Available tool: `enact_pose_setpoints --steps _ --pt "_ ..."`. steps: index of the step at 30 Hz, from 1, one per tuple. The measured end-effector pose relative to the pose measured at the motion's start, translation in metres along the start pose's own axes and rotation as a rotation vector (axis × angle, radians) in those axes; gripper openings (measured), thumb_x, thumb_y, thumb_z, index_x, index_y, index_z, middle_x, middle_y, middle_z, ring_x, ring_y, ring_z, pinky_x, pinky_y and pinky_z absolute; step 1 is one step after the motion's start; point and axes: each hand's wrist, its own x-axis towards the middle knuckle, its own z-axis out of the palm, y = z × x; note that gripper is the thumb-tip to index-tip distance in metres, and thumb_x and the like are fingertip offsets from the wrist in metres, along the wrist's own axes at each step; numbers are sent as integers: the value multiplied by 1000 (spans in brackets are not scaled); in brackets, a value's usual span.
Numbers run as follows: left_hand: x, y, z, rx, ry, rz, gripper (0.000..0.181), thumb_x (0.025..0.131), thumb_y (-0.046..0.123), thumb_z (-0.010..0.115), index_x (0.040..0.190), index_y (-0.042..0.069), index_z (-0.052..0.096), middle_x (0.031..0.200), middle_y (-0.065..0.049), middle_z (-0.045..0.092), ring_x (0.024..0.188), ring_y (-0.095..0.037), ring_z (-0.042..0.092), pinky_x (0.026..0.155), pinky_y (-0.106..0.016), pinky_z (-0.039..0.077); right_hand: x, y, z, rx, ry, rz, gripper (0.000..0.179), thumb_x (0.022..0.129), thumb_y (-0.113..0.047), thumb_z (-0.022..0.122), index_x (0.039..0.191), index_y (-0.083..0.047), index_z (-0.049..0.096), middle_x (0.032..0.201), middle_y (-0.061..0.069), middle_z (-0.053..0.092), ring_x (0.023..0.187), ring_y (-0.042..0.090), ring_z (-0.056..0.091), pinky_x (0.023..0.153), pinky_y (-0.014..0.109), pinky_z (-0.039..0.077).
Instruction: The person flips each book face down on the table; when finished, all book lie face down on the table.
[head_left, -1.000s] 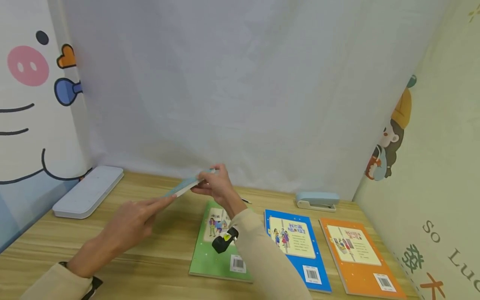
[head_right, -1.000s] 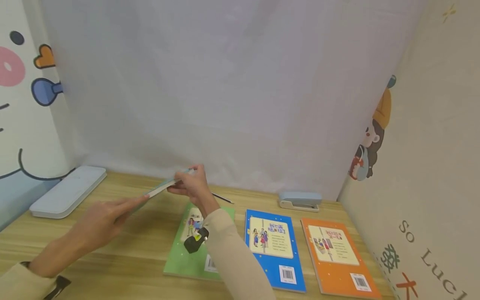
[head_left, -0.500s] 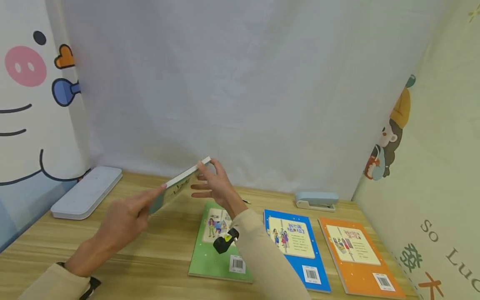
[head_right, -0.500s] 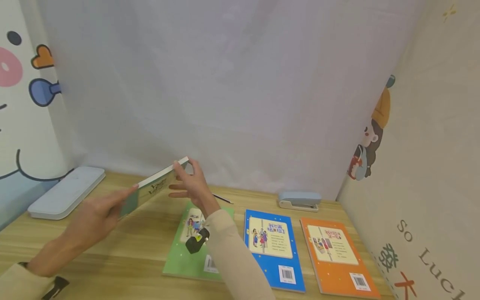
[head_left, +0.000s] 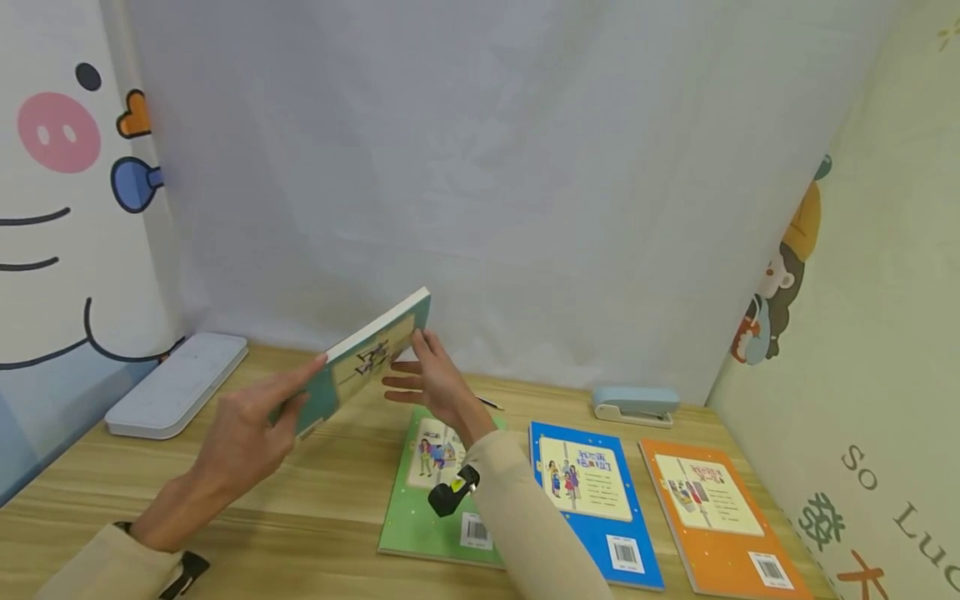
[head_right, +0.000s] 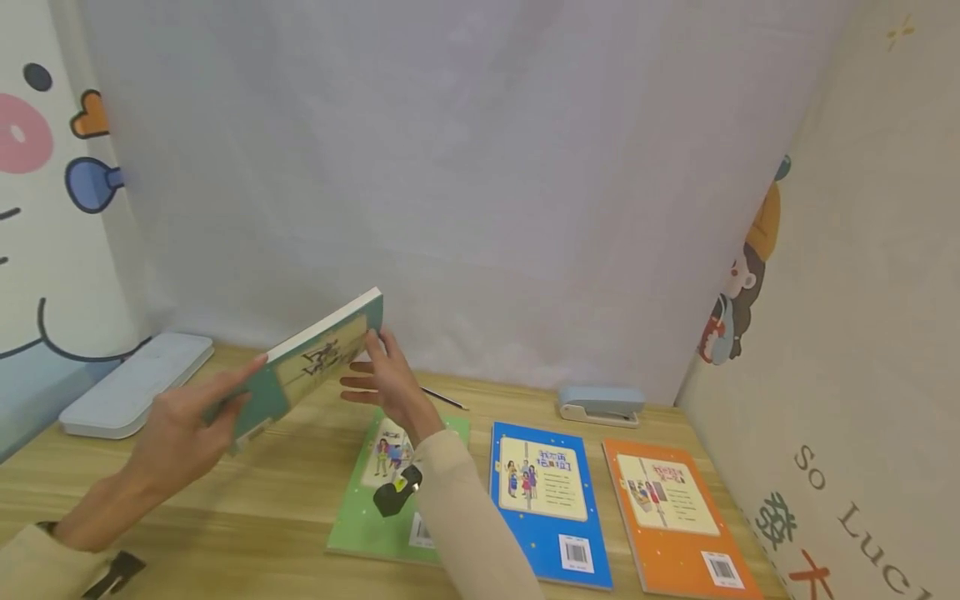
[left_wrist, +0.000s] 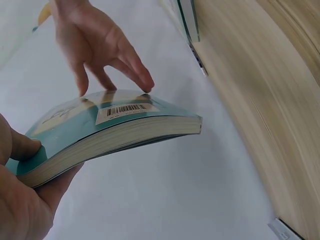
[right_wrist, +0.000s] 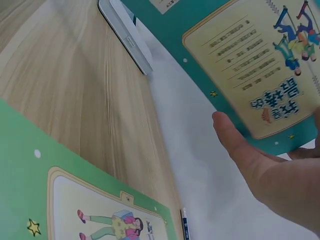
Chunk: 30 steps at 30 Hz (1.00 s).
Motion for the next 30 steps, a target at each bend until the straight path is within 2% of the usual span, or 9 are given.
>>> enact_pose_setpoints --steps 5,10,15,19,24,30 --pt "3 4 -3 -46 46 -40 62 71 -23 72 128 1 66 102 -25 74 72 -23 72 58 -14 49 1 6 -4 68 -23 -5 55 108 -43 34 158 -27 18 148 32 42 129 48 54 102 52 51" --pt "7 7 -5 -107 65 -83 59 73 -19 73 128 2 67 103 -24 75 70 -7 65 57 -11 46 2 12 -8 120 -36 -6 51 109 -36 34 158 -28 20 147 31 44 130 48 53 103 52 50" --pt "9 9 -6 -160 59 -116 58 75 -19 72 129 1 66 100 -25 75 67 2 61 56 -10 46 4 18 -11 208 -58 -11 51 109 -29 36 157 -27 19 147 34 43 133 48 49 108 53 46" --pt "10 11 -6 -183 46 -149 57 76 -19 72 129 2 66 98 -25 75 67 4 60 55 -11 46 6 21 -13 281 -62 -18 48 109 -24 37 155 -27 23 138 30 50 129 47 54 110 55 43" --pt "11 12 -7 -181 15 -180 57 77 -17 72 130 3 66 102 -26 74 71 2 62 56 -11 48 6 23 -13 293 -45 -23 45 109 -21 40 152 -25 28 122 19 58 112 37 65 108 55 45" --pt "14 16 -11 -176 -119 -222 58 84 -10 70 137 8 61 109 -29 72 73 -12 70 54 -21 53 4 28 -15 273 -18 -9 42 108 -19 43 147 -18 29 117 18 58 98 30 69 104 54 49"
